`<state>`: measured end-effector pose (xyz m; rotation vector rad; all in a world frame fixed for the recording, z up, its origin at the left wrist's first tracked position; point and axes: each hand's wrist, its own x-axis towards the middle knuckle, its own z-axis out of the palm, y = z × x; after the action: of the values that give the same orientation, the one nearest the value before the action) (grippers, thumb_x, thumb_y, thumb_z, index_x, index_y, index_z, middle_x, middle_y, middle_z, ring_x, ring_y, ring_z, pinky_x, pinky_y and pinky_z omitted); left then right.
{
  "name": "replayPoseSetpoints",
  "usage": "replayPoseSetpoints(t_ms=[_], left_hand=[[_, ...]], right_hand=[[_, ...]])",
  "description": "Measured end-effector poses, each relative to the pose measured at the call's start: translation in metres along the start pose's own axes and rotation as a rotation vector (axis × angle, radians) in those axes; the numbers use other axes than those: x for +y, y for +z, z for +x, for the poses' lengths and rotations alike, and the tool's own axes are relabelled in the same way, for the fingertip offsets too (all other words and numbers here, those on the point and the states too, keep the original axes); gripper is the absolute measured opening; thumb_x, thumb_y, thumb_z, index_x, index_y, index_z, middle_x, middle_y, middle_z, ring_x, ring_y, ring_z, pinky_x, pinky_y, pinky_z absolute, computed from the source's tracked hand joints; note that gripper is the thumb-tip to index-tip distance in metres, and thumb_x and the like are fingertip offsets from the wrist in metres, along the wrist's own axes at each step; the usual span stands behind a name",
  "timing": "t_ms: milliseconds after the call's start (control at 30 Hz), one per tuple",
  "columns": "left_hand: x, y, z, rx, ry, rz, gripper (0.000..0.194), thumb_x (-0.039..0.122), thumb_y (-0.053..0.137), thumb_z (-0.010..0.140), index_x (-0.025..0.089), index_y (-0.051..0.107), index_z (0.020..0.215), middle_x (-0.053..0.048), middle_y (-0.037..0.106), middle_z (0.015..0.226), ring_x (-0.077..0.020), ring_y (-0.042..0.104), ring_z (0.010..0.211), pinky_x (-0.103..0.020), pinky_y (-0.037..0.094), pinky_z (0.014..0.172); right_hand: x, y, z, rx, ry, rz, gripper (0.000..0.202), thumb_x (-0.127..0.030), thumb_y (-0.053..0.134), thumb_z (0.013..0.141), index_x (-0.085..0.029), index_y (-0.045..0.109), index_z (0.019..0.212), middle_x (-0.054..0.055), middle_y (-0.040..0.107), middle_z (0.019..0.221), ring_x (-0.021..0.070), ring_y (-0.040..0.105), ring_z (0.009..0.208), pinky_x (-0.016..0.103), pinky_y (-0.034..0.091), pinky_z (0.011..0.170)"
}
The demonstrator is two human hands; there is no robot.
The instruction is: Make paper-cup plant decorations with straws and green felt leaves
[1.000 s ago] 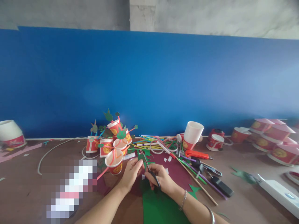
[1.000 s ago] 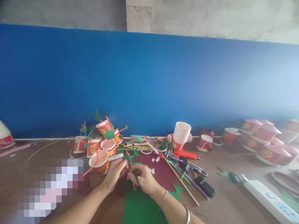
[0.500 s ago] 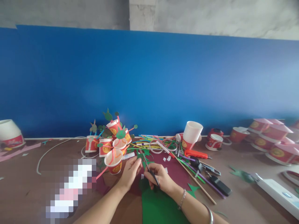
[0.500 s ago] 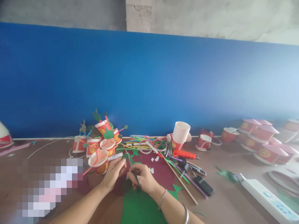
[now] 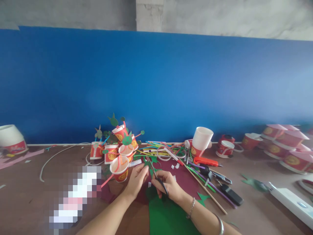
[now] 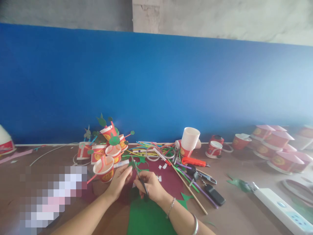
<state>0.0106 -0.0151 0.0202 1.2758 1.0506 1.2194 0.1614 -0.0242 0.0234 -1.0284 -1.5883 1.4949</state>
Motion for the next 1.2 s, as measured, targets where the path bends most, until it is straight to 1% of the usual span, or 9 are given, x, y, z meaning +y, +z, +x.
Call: replayPoseSetpoints(t_ms=[167,333,567,900,1200], left_hand=[[-0.0020,-0.0010,0.0005,0.011,0.008,-0.003,0.041,0.051,0.053,0.075,0.019,0.040,0.055,0.007,0.032,0.047,-0.0075,0.028,0.045,-0.021,0.022,0.045],[0.0008,-0.0006,-0.0006,0.009,-0.002,0.003,0.042,0.052,0.053,0.075,0.018,0.041,0.054,0.007,0.033,0.047,-0.0076,0.029,0.046,-0.021,0.022,0.045],[0.0033,0.0007,-0.0019,-0.058,-0.021,-0.021,0.042,0.052,0.054,0.075,0.019,0.037,0.054,0.007,0.033,0.047,-0.0074,0.027,0.045,-0.021,0.021,0.045],[-0.0028,-0.0009,-0.0002,0.000,0.021,0.003,0.042,0.051,0.052,0.077,0.019,0.038,0.053,0.007,0.033,0.047,-0.0077,0.029,0.045,-0.021,0.023,0.046],[-0.0021,-0.0013,0.0011,0.036,0.018,-0.040,0.043,0.053,0.054,0.074,0.019,0.038,0.053,0.007,0.033,0.047,-0.0073,0.028,0.045,-0.021,0.022,0.045]], right_hand=[[-0.0009,0.0000,-0.0006,0.002,-0.002,0.000,0.033,-0.046,0.066,0.069,-0.017,0.050,0.067,-0.008,0.049,0.041,0.0065,0.044,0.033,0.016,0.035,0.034],[-0.0029,0.0004,-0.0013,-0.001,0.004,0.012,0.033,-0.045,0.067,0.068,-0.017,0.050,0.067,-0.007,0.049,0.041,0.0067,0.044,0.033,0.017,0.035,0.034],[-0.0044,0.0017,-0.0018,-0.001,-0.004,0.026,0.032,-0.045,0.067,0.068,-0.017,0.051,0.068,-0.007,0.050,0.042,0.0063,0.045,0.034,0.016,0.033,0.035],[0.0010,-0.0003,-0.0011,-0.003,-0.004,0.019,0.031,-0.044,0.067,0.069,-0.017,0.051,0.069,-0.008,0.050,0.042,0.0061,0.044,0.032,0.016,0.034,0.034],[-0.0032,0.0020,-0.0010,0.013,0.010,0.012,0.034,-0.047,0.068,0.067,-0.017,0.050,0.067,-0.008,0.048,0.039,0.0067,0.043,0.031,0.017,0.035,0.033]])
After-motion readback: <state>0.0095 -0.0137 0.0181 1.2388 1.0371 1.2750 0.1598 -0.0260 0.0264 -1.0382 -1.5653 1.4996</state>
